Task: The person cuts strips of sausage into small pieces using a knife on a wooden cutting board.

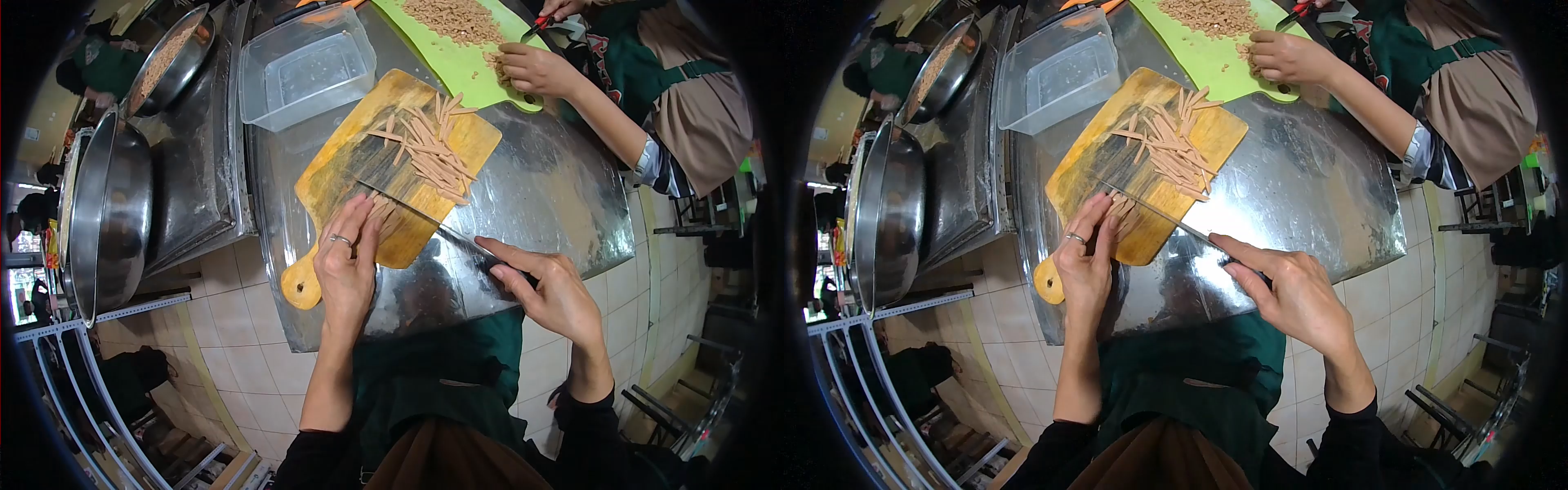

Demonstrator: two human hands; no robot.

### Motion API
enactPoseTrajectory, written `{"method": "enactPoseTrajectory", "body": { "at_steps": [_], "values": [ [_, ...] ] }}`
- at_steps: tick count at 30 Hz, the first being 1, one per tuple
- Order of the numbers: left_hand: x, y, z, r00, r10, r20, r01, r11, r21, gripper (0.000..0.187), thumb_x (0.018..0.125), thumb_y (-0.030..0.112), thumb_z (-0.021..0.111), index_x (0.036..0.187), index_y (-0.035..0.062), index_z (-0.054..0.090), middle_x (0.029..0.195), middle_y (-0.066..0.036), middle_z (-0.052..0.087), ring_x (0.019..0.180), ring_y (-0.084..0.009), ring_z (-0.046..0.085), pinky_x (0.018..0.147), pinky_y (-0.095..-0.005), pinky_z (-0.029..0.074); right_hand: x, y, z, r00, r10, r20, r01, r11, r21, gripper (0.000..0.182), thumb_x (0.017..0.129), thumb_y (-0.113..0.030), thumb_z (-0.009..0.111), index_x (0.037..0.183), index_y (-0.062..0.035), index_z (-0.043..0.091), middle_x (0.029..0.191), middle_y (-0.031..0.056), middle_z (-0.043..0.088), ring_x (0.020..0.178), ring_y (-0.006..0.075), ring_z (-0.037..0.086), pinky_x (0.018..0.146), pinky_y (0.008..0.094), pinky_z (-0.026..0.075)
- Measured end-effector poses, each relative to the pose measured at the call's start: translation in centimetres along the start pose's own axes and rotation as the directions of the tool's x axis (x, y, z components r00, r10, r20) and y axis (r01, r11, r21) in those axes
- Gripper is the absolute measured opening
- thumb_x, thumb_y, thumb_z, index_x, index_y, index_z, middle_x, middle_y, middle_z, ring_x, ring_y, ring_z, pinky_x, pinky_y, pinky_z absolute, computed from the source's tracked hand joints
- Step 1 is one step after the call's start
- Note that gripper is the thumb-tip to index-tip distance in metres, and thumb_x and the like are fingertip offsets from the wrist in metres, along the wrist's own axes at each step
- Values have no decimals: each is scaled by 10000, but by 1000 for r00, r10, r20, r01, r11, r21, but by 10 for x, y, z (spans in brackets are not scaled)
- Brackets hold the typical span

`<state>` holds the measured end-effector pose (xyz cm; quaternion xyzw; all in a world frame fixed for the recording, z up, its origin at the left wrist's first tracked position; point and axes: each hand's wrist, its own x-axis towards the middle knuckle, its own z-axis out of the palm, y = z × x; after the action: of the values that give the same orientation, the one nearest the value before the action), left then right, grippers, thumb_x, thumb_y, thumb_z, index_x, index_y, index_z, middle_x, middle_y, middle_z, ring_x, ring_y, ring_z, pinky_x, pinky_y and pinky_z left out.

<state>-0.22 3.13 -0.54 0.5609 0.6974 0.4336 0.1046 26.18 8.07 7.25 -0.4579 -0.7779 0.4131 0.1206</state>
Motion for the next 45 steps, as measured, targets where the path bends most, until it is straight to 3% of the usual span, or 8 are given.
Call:
{"method": "enactPoseTrajectory", "body": {
  "at_steps": [8, 11, 20, 23, 27, 33, 37, 45],
  "values": [
    [-6, 4, -1, 998, 56, 43, -64, 974, 219, 588, 827, 113, 851, 1379, 31, 667, 1354, -155, 665, 1250, -348, 595, 1073, -434, 461, -2, -4, -2, 995, 97, 18, -97, 995, 26, 339, 1001, -223, 686, 1327, -140, 727, 1162, 159, 756, 880, 356, 766, 802, 402, 595],
    [-6, 1, 4, 998, 61, 23, -64, 975, 214, 566, 819, 90, 854, 1359, 41, 689, 1334, -143, 675, 1216, -335, 606, 1057, -427, 472, -3, 5, 5, 999, -31, -33, 32, 999, 23, 357, 1032, -215, 656, 1369, -103, 696, 930, 180, 771, 673, 234, 741, 697, 345, 575],
    [-2, 0, 4, 998, 64, 24, -68, 979, 190, 488, 829, 93, 841, 1295, 15, 716, 1293, -140, 700, 1184, -332, 622, 1033, -423, 481, 1, 3, 0, 999, 45, 26, -47, 995, 86, 348, 1037, -187, 653, 1371, -98, 696, 1019, 180, 785, 665, 163, 702, 685, 330, 569],
    [-3, -1, 3, 997, 62, 35, -68, 979, 195, 495, 826, 112, 845, 1294, 13, 714, 1325, -140, 688, 1192, -331, 617, 1026, -427, 481, 3, 3, -4, 990, 132, 47, -136, 986, 100, 341, 1003, -197, 685, 1339, -154, 722, 1229, 143, 740, 1005, 359, 755, 875, 400, 601],
    [0, 5, -1, 998, 62, 23, -65, 987, 149, 453, 882, 130, 809, 1305, 5, 705, 1336, -154, 680, 1199, -347, 624, 1005, -424, 495, 3, 4, -4, 990, 135, 30, -137, 983, 124, 349, 1002, -186, 685, 1348, -153, 717, 1241, 130, 739, 1000, 360, 756, 872, 392, 603],
    [24, 0, -20, 983, -167, 75, 172, 983, -61, 266, 1002, 127, 687, 1225, -9, 733, 1140, -177, 743, 1057, -326, 705, 908, -381, 544, 7, 7, -6, 993, 118, 22, -120, 985, 127, 358, 1000, -176, 689, 1357, -152, 713, 1220, 139, 749, 970, 352, 768, 859, 387, 603],
    [54, 1, -27, 928, -282, 244, 279, 959, 47, 223, 955, 143, 737, 1141, 20, 756, 1011, -148, 746, 888, -264, 695, 804, -382, 546, 7, 6, -8, 989, 147, 22, -148, 982, 118, 363, 1002, -171, 688, 1364, -155, 711, 1172, 162, 765, 931, 337, 782, 837, 379, 604],
    [88, 1, -23, 888, -188, 420, 113, 974, 197, 170, 942, 129, 741, 998, -28, 713, 793, -98, 689, 700, -181, 637, 699, -341, 535, 0, 12, -7, 991, 130, -20, -126, 982, 138, 354, 1000, -171, 696, 1353, -159, 722, 1139, 161, 777, 903, 321, 791, 824, 376, 606]
  ]
}}
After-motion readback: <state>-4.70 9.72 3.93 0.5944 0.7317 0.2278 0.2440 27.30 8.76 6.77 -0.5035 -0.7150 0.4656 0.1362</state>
